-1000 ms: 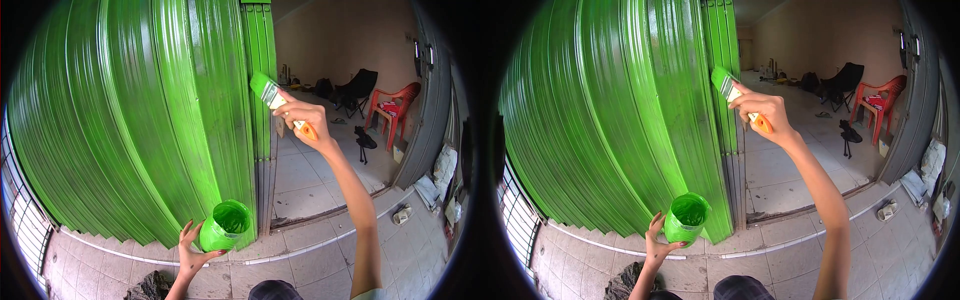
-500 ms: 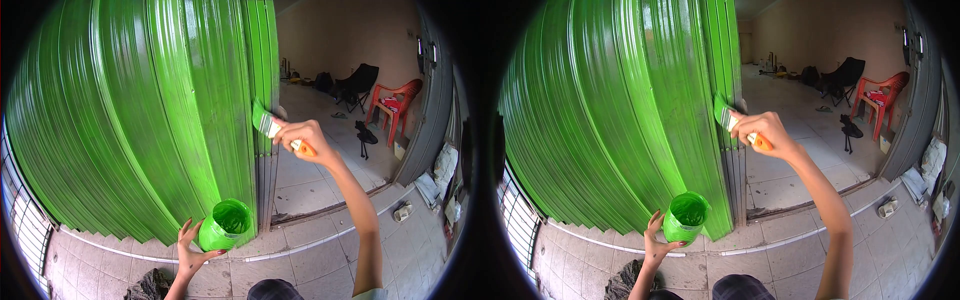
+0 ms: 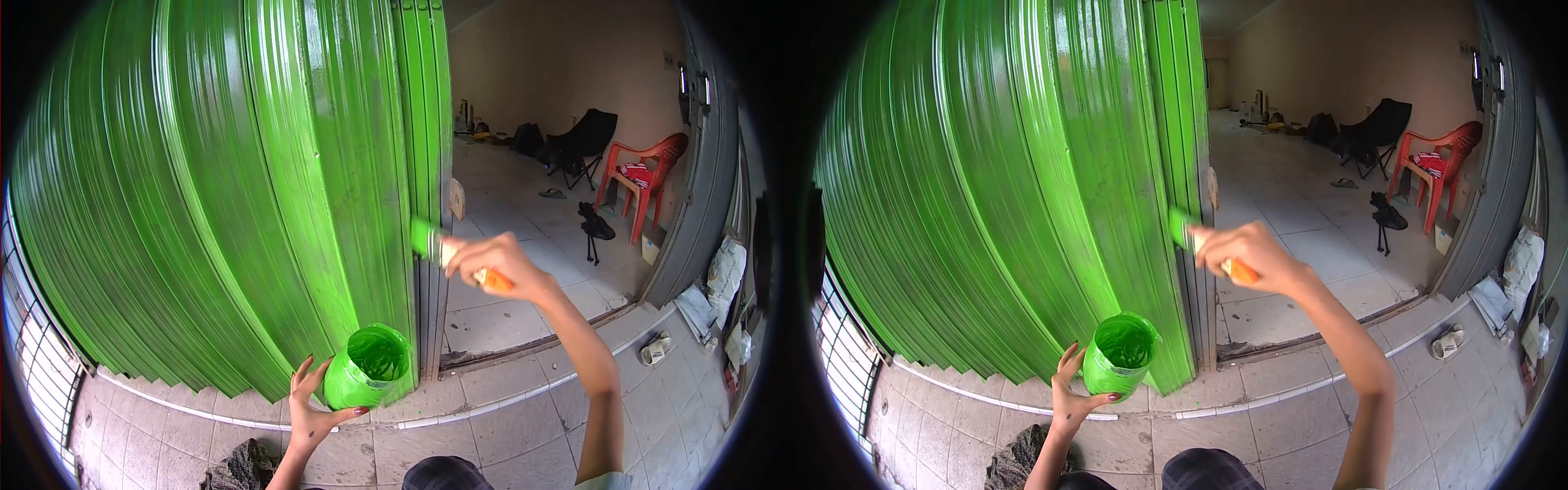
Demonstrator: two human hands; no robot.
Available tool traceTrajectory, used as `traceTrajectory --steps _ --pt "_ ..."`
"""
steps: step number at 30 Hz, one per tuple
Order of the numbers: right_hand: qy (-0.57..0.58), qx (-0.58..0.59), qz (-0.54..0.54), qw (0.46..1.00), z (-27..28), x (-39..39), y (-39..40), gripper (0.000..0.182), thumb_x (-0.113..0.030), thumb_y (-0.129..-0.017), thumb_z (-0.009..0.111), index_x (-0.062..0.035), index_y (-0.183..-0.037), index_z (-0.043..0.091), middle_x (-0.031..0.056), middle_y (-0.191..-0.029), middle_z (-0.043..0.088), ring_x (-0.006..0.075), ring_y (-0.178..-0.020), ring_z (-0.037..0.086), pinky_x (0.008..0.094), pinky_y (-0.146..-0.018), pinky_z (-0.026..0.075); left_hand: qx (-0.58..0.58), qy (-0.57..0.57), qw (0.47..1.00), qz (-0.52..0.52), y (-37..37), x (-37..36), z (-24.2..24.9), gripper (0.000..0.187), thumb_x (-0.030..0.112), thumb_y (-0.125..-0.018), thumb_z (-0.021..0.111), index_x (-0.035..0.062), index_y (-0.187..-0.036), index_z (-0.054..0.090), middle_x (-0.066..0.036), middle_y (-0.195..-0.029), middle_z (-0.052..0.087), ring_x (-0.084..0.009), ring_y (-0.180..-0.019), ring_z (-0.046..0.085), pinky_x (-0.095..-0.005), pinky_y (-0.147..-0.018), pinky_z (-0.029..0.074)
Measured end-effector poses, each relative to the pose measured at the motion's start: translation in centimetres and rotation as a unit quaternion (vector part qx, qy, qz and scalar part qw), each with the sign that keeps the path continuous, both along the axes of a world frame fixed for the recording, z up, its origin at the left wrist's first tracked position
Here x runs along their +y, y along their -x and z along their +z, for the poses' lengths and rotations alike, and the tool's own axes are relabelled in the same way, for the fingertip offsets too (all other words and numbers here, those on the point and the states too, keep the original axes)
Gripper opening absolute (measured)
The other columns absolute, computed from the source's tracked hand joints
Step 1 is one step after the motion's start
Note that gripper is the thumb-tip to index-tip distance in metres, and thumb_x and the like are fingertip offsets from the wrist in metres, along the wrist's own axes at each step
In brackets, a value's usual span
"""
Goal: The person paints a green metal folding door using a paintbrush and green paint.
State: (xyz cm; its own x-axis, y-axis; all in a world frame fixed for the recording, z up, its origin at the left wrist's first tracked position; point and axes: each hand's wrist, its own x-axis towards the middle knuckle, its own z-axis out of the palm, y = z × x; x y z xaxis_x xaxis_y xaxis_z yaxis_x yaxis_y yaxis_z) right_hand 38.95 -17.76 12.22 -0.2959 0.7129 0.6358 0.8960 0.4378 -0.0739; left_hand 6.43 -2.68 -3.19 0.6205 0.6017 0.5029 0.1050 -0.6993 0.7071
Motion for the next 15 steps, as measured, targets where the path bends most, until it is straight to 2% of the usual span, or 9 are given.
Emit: traceTrajectory --steps 3,5,7,10,14,15 --pt "-0.123 0.012 -0.015 0.992 3.3 -0.1 -0.3 0.024 0.013 -0.06 0.063 -0.0004 -0.061 0.043 0.0079 -0.085 0.07 0.0308 -0.119 0.055 0.0294 -0.083 0.056 0.003 -0.008 1.0 -0.002 0.1 0.3 -0.4 0.09 0.043 -0.05 0.091 0.0046 -0.124 0.06 -0.014 -0.11 0.067 -0.0356 -0.131 0.039 -0.0505 -0.109 0.026" --pt "-0.188 0.015 -0.014 0.982 5.2 0.6 -0.7 0.021 0.015 -0.059 0.058 0.0011 -0.06 0.042 0.0103 -0.081 0.068 0.0327 -0.118 0.056 0.0304 -0.085 0.055 0.003 -0.01 1.0 -0.002 0.0 0.4 -0.4 0.09 0.044 -0.05 0.09 0.0047 -0.124 0.06 -0.014 -0.11 0.067 -0.0355 -0.131 0.039 -0.0503 -0.109 0.026" --pt "-0.224 0.047 -0.005 0.974 6.0 1.9 -1.0 0.018 0.017 -0.057 0.053 0.0029 -0.059 0.043 0.0134 -0.076 0.067 0.0315 -0.105 0.065 0.0352 -0.097 0.05 0.006 -0.009 1.0 -0.002 0.1 0.3 -0.4 0.09 0.044 -0.05 0.09 0.0049 -0.125 0.059 -0.014 -0.11 0.067 -0.0355 -0.131 0.039 -0.0501 -0.109 0.026" --pt "-0.186 0.049 0.05 0.98 5.3 3.0 -0.9 0.01 0.011 -0.052 0.047 0.0019 -0.054 0.043 0.0143 -0.07 0.064 0.0206 -0.068 0.065 0.0498 -0.111 0.034 0.004 -0.005 1.0 -0.002 0.2 0.1 0.0 0.09 0.044 -0.05 0.09 0.0048 -0.124 0.059 -0.014 -0.11 0.067 -0.0355 -0.131 0.039 -0.05 -0.109 0.026" --pt "-0.119 0.073 0.082 0.987 3.8 2.6 -0.5 0.009 0.008 -0.051 0.047 0.0008 -0.054 0.042 0.0143 -0.069 0.063 0.0197 -0.063 0.062 0.0513 -0.111 0.033 0.008 -0.003 1.0 0.002 0.3 0.1 0.0 0.089 0.043 -0.05 0.091 0.0052 -0.124 0.06 -0.014 -0.109 0.067 -0.0357 -0.131 0.039 -0.0501 -0.109 0.026" --pt "-0.096 0.085 0.083 0.988 3.5 2.4 -0.7 0.008 0.003 -0.052 0.05 0.0004 -0.054 0.042 0.0142 -0.068 0.063 0.0203 -0.063 0.062 0.0515 -0.111 0.032 0.007 -0.003 1.0 0.001 0.2 0.1 -0.1 0.089 0.043 -0.05 0.091 0.0054 -0.125 0.06 -0.014 -0.109 0.067 -0.0357 -0.131 0.039 -0.0502 -0.109 0.026"
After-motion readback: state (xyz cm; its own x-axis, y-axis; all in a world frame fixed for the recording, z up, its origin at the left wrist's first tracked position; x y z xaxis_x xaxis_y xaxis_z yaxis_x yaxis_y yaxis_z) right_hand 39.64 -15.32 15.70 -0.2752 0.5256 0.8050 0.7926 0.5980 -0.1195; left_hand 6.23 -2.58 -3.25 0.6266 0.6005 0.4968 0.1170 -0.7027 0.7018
